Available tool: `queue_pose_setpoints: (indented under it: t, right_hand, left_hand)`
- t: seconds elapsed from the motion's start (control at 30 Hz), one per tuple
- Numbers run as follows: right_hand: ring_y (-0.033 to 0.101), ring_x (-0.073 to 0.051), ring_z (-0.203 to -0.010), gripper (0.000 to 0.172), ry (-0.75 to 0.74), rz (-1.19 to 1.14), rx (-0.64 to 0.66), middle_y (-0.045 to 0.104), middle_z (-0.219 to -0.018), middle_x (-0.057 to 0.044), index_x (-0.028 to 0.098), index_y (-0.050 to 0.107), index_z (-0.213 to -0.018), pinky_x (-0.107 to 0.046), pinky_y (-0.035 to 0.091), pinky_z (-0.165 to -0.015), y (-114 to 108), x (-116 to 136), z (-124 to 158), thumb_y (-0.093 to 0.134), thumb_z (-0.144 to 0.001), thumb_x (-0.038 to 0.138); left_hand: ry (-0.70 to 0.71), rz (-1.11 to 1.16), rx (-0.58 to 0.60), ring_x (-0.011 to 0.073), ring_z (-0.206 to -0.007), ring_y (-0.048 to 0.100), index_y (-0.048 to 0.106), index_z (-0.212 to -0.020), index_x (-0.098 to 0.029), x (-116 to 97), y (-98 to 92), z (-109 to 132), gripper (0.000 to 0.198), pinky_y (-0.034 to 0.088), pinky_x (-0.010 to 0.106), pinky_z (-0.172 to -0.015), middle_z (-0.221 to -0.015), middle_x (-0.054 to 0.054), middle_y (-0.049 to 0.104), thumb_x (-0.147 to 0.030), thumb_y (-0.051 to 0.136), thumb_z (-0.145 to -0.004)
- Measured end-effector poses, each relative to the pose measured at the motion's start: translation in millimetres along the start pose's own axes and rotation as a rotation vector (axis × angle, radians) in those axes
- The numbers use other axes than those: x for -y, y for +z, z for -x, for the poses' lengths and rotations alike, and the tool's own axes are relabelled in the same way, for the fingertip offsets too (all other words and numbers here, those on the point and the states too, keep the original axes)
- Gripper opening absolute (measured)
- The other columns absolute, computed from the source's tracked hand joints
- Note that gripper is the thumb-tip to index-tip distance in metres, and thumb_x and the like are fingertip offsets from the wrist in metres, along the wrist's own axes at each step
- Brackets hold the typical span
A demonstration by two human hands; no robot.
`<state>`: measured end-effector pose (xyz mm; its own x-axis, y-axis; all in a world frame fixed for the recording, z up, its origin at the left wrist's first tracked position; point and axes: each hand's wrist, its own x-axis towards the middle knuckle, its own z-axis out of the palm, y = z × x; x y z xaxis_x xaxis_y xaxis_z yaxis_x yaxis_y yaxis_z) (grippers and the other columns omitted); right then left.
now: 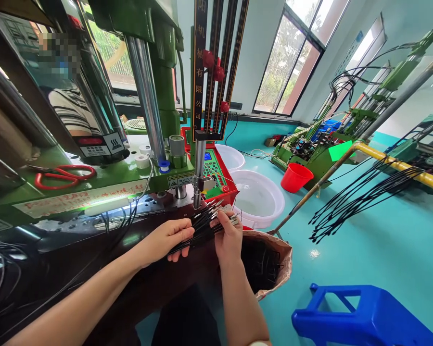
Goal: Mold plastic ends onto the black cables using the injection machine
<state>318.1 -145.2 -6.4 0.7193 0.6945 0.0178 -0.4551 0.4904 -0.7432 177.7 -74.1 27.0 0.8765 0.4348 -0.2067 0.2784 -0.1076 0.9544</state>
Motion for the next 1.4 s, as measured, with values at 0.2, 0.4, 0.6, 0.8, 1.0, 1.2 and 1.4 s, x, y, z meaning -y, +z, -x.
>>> queue_pose_setpoints:
  t: [0.2, 0.4, 0.6, 0.8, 1.0, 1.2, 1.4]
  right_hand:
    - [0.063, -0.016, -0.084, 0.037, 0.109, 0.174, 0.315, 0.065, -0.1, -0.001, 0.027, 0.06, -0.103, -0.027, 0.048, -0.068, -3, 21, -1, 0.07, -0.067, 0.022]
    - [0.063, -0.021, -0.094, 0.031, 0.212, 0.69, 0.666, 0.07, -0.092, -0.006, 0.021, 0.061, -0.11, -0.043, 0.039, -0.093, -2, 28, 0, 0.05, -0.085, 0.036]
    - [0.061, -0.022, -0.101, 0.027, 0.042, 0.629, 0.843, 0.065, -0.109, -0.005, 0.024, 0.062, -0.108, -0.042, 0.04, -0.094, 7, 7, 18, 0.049, -0.086, 0.033]
    - [0.054, -0.024, -0.11, 0.037, 0.352, 0.525, 0.944, 0.062, -0.115, -0.009, 0.02, 0.061, -0.112, -0.044, 0.039, -0.095, 11, 1, 8, 0.054, -0.082, 0.041]
    - [0.052, -0.019, -0.113, 0.039, 0.404, 0.806, 1.169, 0.06, -0.119, -0.007, 0.02, 0.058, -0.117, -0.038, 0.036, -0.099, 39, -3, -12, 0.047, -0.085, 0.041]
    - [0.056, -0.019, -0.107, 0.039, 0.286, 1.206, 1.329, 0.059, -0.12, -0.003, 0.026, 0.052, -0.123, -0.035, 0.044, -0.091, 49, -21, -14, 0.046, -0.086, 0.034]
    - [0.054, -0.022, -0.107, 0.037, -0.077, 1.337, 1.435, 0.061, -0.116, -0.008, 0.022, 0.056, -0.119, -0.038, 0.04, -0.093, 54, -54, -7, 0.049, -0.085, 0.033]
  left_hand:
    - [-0.129, 0.138, -0.012, 0.004, -0.026, 0.028, 0.03, -0.067, -0.022, 25, 28.9, 22, 0.029, 0.015, 0.015, -0.029, -0.038, -0.011, 0.037, -0.045, 0.037, -0.083]
    - [-0.146, 0.271, -0.045, 0.0042, -0.028, 0.033, 0.035, -0.069, -0.02, 50, 48.1, 37, 0.03, 0.021, 0.015, -0.03, -0.042, -0.007, 0.046, -0.047, 0.037, -0.083]
    - [-0.013, 0.595, 0.163, 0.0097, -0.042, 0.053, 0.045, -0.083, -0.016, 38, 49.9, 26, 0.024, 0.039, 0.021, -0.043, -0.059, 0.001, 0.06, -0.039, 0.051, -0.079]
    - [0.027, 0.835, -0.147, 0.005, -0.032, 0.039, 0.048, -0.074, -0.015, 51, 55.9, 20, 0.027, 0.026, 0.018, -0.033, -0.045, -0.006, 0.048, -0.038, 0.062, -0.07]
    - [-0.008, 0.79, -0.26, 0.0035, -0.028, 0.034, 0.048, -0.066, -0.014, 59, 60.5, 18, 0.027, 0.018, 0.018, -0.03, -0.045, -0.003, 0.053, -0.037, 0.063, -0.068]
    - [0.002, 0.967, -0.325, 0.0078, -0.036, 0.046, 0.053, -0.074, -0.012, 65, 67.4, 11, 0.036, 0.034, 0.021, -0.036, -0.051, -0.001, 0.055, -0.046, 0.062, -0.067]
    - [-0.034, 1.149, -0.424, 0.0064, -0.034, 0.043, 0.047, -0.071, -0.016, 72, 64.3, 20, 0.037, 0.029, 0.02, -0.035, -0.05, -0.004, 0.052, -0.047, 0.065, -0.063]
